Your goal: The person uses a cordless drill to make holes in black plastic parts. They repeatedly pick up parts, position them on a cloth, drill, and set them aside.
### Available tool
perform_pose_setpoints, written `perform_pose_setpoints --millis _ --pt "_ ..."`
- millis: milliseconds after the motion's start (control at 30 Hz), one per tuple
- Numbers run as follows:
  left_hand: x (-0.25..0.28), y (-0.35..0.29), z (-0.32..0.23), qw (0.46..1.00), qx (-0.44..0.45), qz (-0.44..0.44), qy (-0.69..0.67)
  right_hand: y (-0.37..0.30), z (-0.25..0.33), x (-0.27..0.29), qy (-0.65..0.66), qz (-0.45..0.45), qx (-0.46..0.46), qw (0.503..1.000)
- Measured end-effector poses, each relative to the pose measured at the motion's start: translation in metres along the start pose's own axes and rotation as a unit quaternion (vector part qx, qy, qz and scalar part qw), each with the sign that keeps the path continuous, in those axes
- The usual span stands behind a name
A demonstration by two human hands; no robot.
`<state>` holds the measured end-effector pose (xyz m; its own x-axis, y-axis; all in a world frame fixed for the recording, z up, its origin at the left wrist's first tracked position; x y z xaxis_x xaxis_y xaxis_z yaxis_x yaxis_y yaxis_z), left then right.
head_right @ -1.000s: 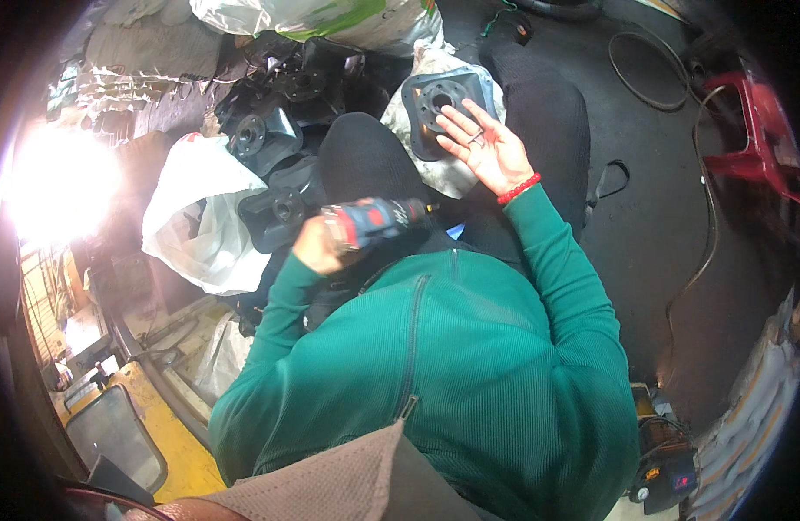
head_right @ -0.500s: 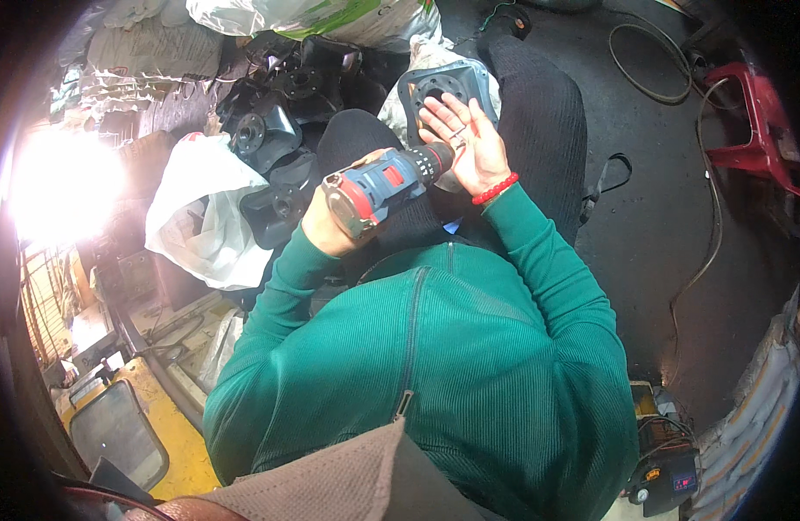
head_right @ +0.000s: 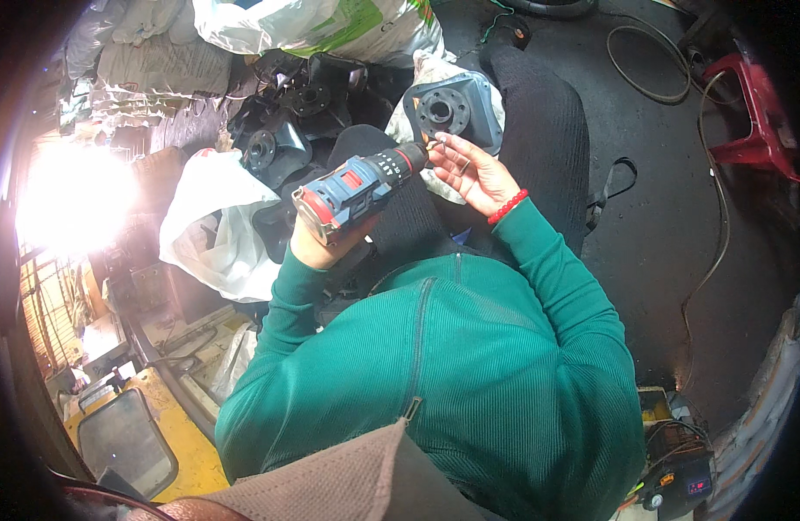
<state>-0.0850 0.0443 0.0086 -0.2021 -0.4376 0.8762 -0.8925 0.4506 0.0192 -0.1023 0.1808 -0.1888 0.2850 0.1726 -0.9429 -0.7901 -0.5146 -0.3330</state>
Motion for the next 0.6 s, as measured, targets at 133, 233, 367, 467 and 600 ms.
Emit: perform_pose_setpoints --millis 133,233,367,467,600 --pt "0.001 -0.007 0.01 0.998 0.052 -0.001 -0.02 0.003 0.004 -0.001 0.0 0.009 0.022 1.0" --pt "0.001 -0.006 0.008 1.0 0.025 0.009 0.004 0.001 0.008 0.003 -0.038 -0.018 0.028 0.999" --pt "0.008 -0.003 0.004 1.0 -0.021 0.013 -0.002 -0.003 0.012 -0.002 -0.154 -0.035 0.0 0.988" --pt "0.01 -0.004 0.005 0.998 -0.044 0.036 0.016 -0.006 0.011 -0.009 -0.24 -0.012 -0.048 0.969" --pt "0.01 0.002 0.001 0.99 -0.062 0.119 -0.046 -0.009 -0.002 -0.005 -0.304 0.018 -0.144 0.941"
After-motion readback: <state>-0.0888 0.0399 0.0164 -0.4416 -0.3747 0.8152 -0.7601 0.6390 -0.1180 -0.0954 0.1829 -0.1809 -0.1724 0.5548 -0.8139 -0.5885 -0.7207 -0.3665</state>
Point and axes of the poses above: each hand's wrist, its own y-axis towards the middle knuckle, its own x-axis out of the back of the hand, z = x × y, the point moved 10 cm from there along y, towards the middle knuckle, and after that the axes turned 7 degrees about y, right-handed, at the moved point
